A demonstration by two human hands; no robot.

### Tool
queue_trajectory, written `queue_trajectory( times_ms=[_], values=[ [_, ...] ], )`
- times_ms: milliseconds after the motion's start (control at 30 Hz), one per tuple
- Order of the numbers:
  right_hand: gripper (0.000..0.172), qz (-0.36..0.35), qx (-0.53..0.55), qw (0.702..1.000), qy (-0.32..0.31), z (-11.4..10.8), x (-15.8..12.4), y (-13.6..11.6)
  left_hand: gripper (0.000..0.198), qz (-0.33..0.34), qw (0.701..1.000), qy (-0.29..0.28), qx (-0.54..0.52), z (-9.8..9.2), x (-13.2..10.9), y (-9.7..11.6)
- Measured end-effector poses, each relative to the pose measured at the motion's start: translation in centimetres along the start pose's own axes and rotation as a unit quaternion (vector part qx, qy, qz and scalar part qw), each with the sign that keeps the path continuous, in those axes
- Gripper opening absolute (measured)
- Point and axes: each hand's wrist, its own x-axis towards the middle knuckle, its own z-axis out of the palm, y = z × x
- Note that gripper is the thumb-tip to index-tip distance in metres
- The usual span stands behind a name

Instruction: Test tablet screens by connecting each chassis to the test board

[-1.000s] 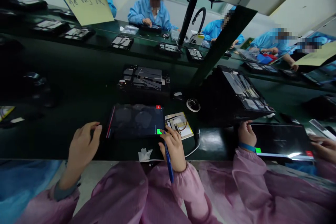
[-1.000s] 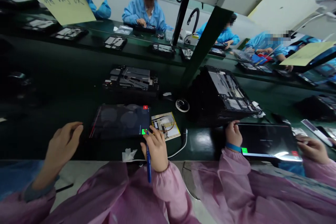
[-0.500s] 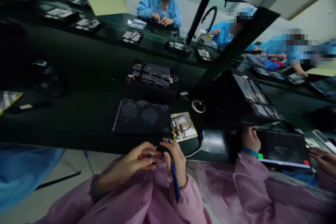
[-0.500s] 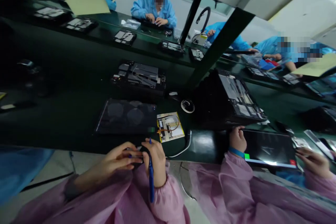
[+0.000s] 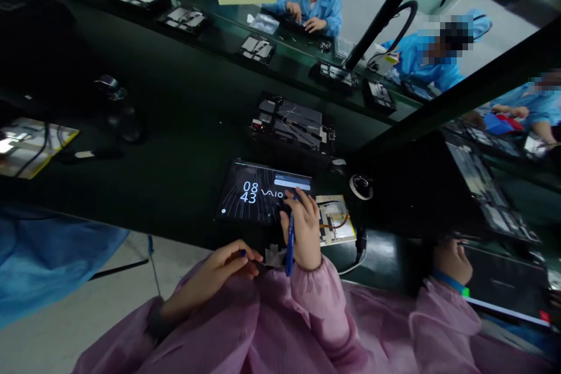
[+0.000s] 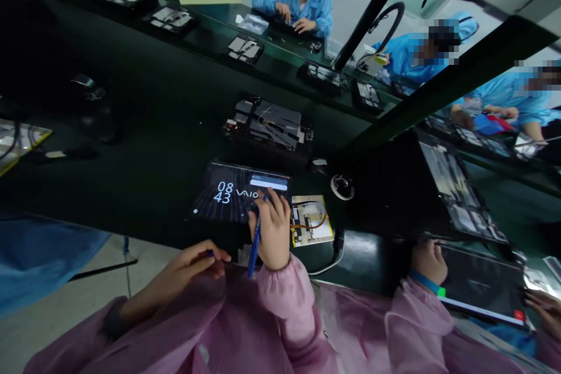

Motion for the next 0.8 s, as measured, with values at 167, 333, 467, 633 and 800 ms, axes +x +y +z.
queue_trajectory(
  times_ms=[167,333,467,633,800],
  values=[
    [0.02,0.025,0.032,0.999,0.006,-2.0,-2.4,-0.3,0.029,0.059,0.984,0.013,0.169,-0.5,1.3,1.0],
    [0.02,-0.023,0.043,0.996,-0.075,-1.0,-3.4,-1.7,0.029,0.112,0.951,0.017,0.289,-0.8,2.8,0.9],
    [0.02,-0.007,-0.005,0.997,-0.07,0.0,-1.2,-0.9,0.031,0.126,0.944,-0.003,0.304,-1.2,3.2,0.7],
    [0.02,0.022,0.01,1.0,-0.018,-1.5,-1.4,-0.1,0.021,0.12,0.96,0.011,0.254,-1.2,3.2,0.3],
    [0.02,0.005,0.048,0.997,-0.058,-1.9,-3.9,-1.1,0.018,0.133,0.946,0.005,0.297,-1.2,3.2,0.5]
  ],
)
